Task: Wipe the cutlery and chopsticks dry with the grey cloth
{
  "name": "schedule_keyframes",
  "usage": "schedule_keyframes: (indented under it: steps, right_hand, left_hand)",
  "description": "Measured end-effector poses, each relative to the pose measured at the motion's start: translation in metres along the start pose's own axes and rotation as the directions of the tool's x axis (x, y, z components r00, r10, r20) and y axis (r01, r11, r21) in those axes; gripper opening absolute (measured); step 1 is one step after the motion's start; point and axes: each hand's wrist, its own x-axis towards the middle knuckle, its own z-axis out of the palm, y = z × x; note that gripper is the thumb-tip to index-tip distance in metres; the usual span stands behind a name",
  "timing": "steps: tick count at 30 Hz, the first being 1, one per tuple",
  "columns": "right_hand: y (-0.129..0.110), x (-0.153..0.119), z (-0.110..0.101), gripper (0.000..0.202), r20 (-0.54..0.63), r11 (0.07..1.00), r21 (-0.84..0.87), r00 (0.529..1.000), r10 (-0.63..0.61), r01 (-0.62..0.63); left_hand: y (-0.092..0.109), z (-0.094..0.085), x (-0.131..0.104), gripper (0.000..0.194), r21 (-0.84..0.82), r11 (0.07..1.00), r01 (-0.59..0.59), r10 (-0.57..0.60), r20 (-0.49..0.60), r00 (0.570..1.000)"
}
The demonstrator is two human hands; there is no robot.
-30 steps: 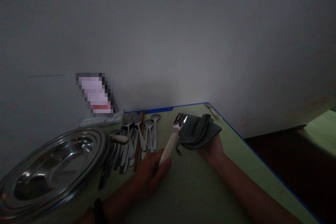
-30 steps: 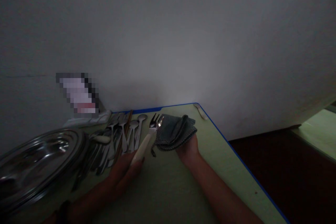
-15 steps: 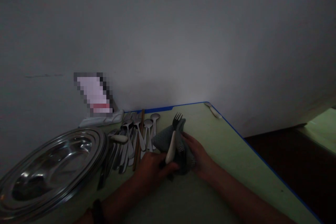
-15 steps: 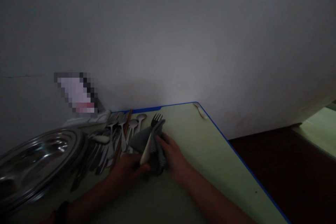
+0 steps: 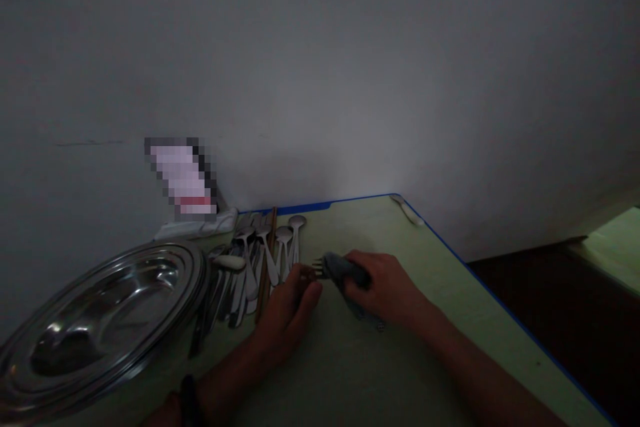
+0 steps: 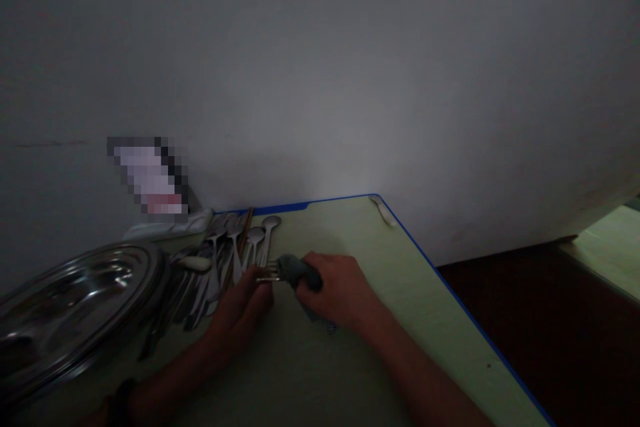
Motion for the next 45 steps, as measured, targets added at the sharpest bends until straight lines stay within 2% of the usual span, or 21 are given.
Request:
schedule_keyframes:
  steps: [6, 10, 13, 15, 18, 22, 24, 26, 28, 30, 34, 37, 41, 45]
  right_hand:
    - [-0.006, -0.005, 0.002, 0.012, 0.133, 0.990, -0.113, 0.988, -0.073, 0.088]
    - [-0.009, -0.007, 0.004, 0.014, 0.158, 0.989, -0.131, 0.986, -0.051, 0.073]
    - [-0.013, -0.006, 0.005, 0.014, 0.154, 0.991, -0.122, 0.987, -0.037, 0.057]
    - [-0.017, -0.002, 0.002, 0.014, 0.146, 0.996, -0.085, 0.989, -0.015, 0.028]
    - [-0.027, 0.015, -0.013, 0.019, 0.166, 1.000, 0.030, 0.986, -0.011, 0.006]
    - [-0.049, 0.051, -0.042, 0.023, 0.166, 0.986, 0.152, 0.982, -0.091, 0.065]
    - [-0.062, 0.068, -0.052, 0.022, 0.170, 0.981, 0.170, 0.978, -0.119, 0.090]
    - [-0.073, 0.081, -0.058, 0.019, 0.168, 0.983, 0.150, 0.977, -0.128, 0.103]
    - [-0.081, 0.091, -0.060, 0.019, 0.184, 0.987, 0.125, 0.975, -0.125, 0.103]
    - [-0.087, 0.096, -0.060, 0.020, 0.228, 0.988, 0.126, 0.967, -0.115, 0.088]
    - [-0.092, 0.099, -0.056, 0.020, 0.304, 0.991, 0.108, 0.947, -0.105, 0.075]
    - [-0.094, 0.100, -0.049, 0.020, 0.346, 0.994, 0.068, 0.933, -0.099, 0.080]
    - [-0.091, 0.102, -0.041, 0.026, 0.393, 0.998, 0.061, 0.918, -0.052, 0.030]
    - [-0.084, 0.101, -0.052, 0.028, 0.406, 0.992, 0.120, 0.910, -0.085, 0.039]
  left_hand:
    - [-0.005, 0.002, 0.001, 0.030, 0.188, 0.979, -0.072, 0.067, 0.034, 0.997]
    - [-0.007, 0.003, -0.002, 0.039, 0.200, 0.973, -0.118, 0.116, 0.023, 0.993]
    - [-0.001, -0.002, -0.003, 0.046, 0.205, 0.970, -0.131, 0.136, -0.011, 0.991]
    - [0.006, -0.012, 0.001, 0.048, 0.225, 0.965, -0.134, 0.144, -0.030, 0.989]
    - [0.023, -0.038, 0.013, 0.049, 0.274, 0.955, -0.118, 0.148, -0.092, 0.985]
    - [0.047, -0.078, 0.036, 0.049, 0.365, 0.930, -0.046, 0.142, -0.241, 0.960]
    - [0.057, -0.091, 0.047, 0.046, 0.407, 0.913, 0.005, 0.137, -0.319, 0.938]
    - [0.063, -0.100, 0.054, 0.045, 0.443, 0.896, 0.043, 0.126, -0.345, 0.930]
    - [0.066, -0.106, 0.057, 0.046, 0.460, 0.885, 0.069, 0.087, -0.310, 0.947]
    - [0.066, -0.115, 0.055, 0.048, 0.429, 0.901, 0.068, 0.036, -0.231, 0.972]
    - [0.060, -0.136, 0.041, 0.043, 0.336, 0.942, 0.015, -0.024, 0.025, 0.999]
    - [0.055, -0.148, 0.032, 0.033, 0.328, 0.944, 0.044, -0.058, 0.032, 0.998]
    - [0.047, -0.155, 0.029, 0.032, 0.367, 0.929, 0.043, -0.053, 0.015, 0.998]
    - [0.043, -0.165, 0.031, 0.033, 0.347, 0.934, 0.087, -0.066, -0.073, 0.995]
